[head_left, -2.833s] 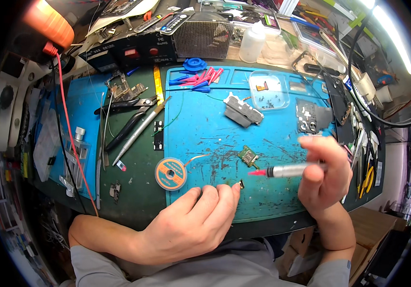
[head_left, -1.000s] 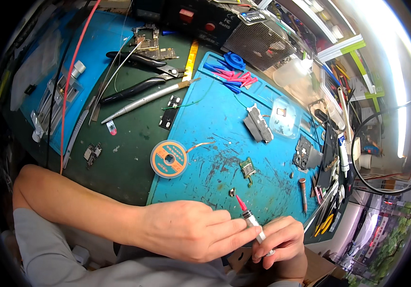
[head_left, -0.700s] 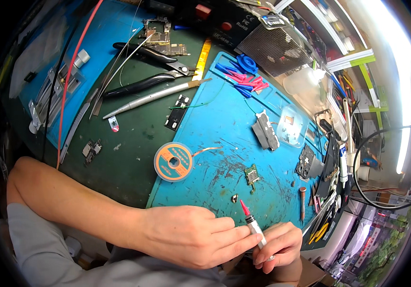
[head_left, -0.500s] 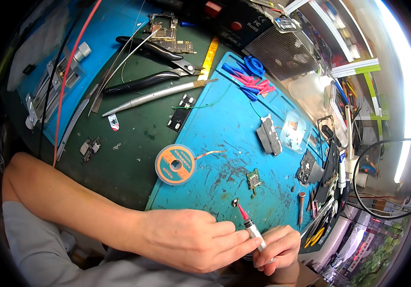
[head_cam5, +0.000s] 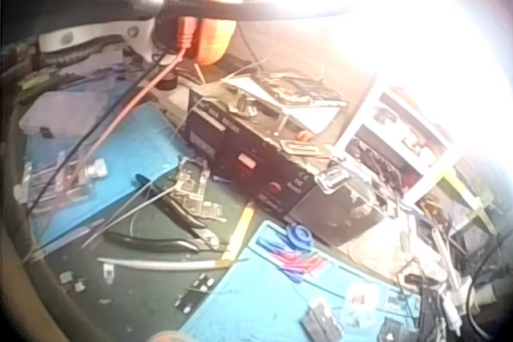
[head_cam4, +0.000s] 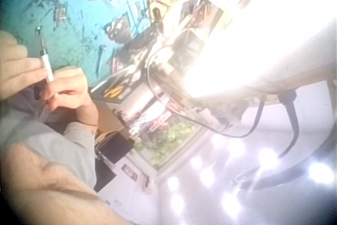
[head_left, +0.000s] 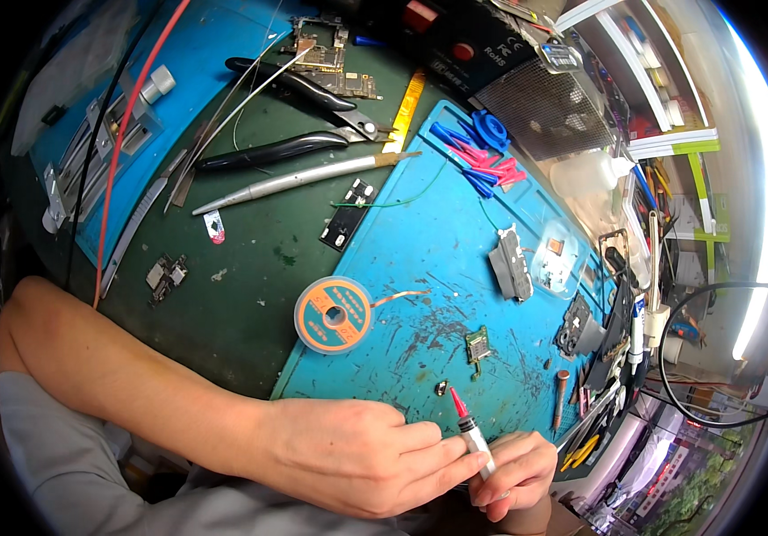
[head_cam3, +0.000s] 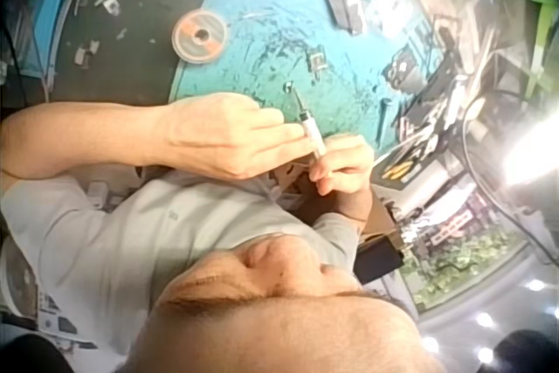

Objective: The person applies flux to a small circuit board and then uses a soldering iron to solder components. The person handles the board, flux syringe, and soldering iron throughout the process.

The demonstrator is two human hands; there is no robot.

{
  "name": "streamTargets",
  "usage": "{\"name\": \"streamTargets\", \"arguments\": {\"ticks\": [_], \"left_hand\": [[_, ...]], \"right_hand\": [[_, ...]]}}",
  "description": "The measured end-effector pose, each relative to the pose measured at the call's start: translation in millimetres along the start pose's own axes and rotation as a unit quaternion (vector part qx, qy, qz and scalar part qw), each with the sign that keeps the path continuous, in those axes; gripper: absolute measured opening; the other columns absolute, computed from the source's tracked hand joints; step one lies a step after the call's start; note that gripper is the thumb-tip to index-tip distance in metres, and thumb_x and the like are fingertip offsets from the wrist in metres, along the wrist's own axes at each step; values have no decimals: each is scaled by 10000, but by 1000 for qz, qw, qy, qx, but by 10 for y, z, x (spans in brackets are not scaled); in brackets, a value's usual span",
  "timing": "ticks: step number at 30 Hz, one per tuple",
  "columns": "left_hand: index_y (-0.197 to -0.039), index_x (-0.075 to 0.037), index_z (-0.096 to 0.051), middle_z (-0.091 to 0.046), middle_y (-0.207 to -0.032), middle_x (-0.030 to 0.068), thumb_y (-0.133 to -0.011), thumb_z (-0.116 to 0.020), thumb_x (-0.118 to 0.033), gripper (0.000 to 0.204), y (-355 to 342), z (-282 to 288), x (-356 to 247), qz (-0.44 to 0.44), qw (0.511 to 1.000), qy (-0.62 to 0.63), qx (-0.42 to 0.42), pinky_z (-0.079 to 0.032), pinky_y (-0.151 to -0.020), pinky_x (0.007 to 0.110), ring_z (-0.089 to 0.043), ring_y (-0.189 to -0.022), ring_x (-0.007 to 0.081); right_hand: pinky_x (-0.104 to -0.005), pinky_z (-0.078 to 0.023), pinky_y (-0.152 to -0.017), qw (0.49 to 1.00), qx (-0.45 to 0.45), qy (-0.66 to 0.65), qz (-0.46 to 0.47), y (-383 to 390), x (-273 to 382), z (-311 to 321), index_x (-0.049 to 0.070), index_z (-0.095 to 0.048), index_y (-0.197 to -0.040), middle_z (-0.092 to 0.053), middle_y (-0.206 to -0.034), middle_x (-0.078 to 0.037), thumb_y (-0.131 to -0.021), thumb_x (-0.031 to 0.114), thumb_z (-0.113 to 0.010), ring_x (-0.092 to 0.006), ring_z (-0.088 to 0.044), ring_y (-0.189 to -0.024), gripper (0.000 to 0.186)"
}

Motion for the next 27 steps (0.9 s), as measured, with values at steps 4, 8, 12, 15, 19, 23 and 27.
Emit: {"name": "streamTargets", "arguments": {"ticks": [4,8,12,15,19,23,27], "left_hand": [[-1291,42,-618,-668,-1132,54,-859,-572,-141,471,3,-10,-3,2,1000,1,3,-362,-494,184,-528,-667,45],[-1292,42,-618,-669,-1136,58,-857,-573,-140,474,6,-15,-3,4,1000,2,4,-362,-494,183,-523,-664,45],[-1292,42,-619,-671,-1143,61,-855,-575,-140,475,7,-18,-2,6,1000,-4,2,-364,-494,181,-521,-663,46],[-1289,42,-622,-674,-1151,62,-853,-576,-139,474,-7,-16,1,0,1000,-5,-1,-363,-493,180,-517,-661,45],[-1280,41,-629,-678,-1160,64,-850,-577,-140,469,7,-15,3,0,1000,-3,-5,-361,-490,180,-511,-658,44],[-1273,40,-633,-680,-1162,65,-848,-578,-141,466,5,-21,7,-3,1000,-6,-4,-361,-491,179,-510,-657,42],[-1271,39,-635,-681,-1155,62,-849,-579,-141,463,17,-29,2,2,1000,-8,-2,-361,-490,179,-509,-656,41]], "right_hand": [[-280,-513,-468,1000,-9,-2,-1,11,-3,-14,-43,-715,-827,-684,-669,-144,-893,185,-779,-215,-672,-534,246],[-282,-514,-467,1000,-11,-2,-1,8,-6,-18,-43,-711,-825,-682,-667,-142,-907,196,-765,-217,-672,-533,258],[-284,-516,-469,1000,-7,-5,-1,7,-27,1,-44,-707,-821,-680,-667,-138,-917,201,-754,-218,-672,-534,267],[-286,-517,-470,1000,-5,2,-1,-4,11,-7,-45,-705,-820,-681,-671,-137,-916,202,-755,-218,-672,-538,270],[-287,-518,-473,1000,-2,-1,-7,0,10,-11,-47,-707,-825,-683,-678,-139,-911,197,-760,-219,-674,-545,264],[-289,-520,-477,1000,-2,2,-7,11,4,-5,-48,-709,-830,-684,-682,-144,-909,192,-763,-222,-676,-549,259],[-292,-524,-484,1000,7,-3,-8,-4,-19,18,-49,-710,-830,-686,-687,-150,-912,191,-759,-223,-676,-550,258]]}}
Point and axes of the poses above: each hand's wrist, its own y-axis away from the middle knuckle, its own z-axis out of the back of the hand, x = y × z, the point moved 1 cm from there along -y, towards the middle knuckle
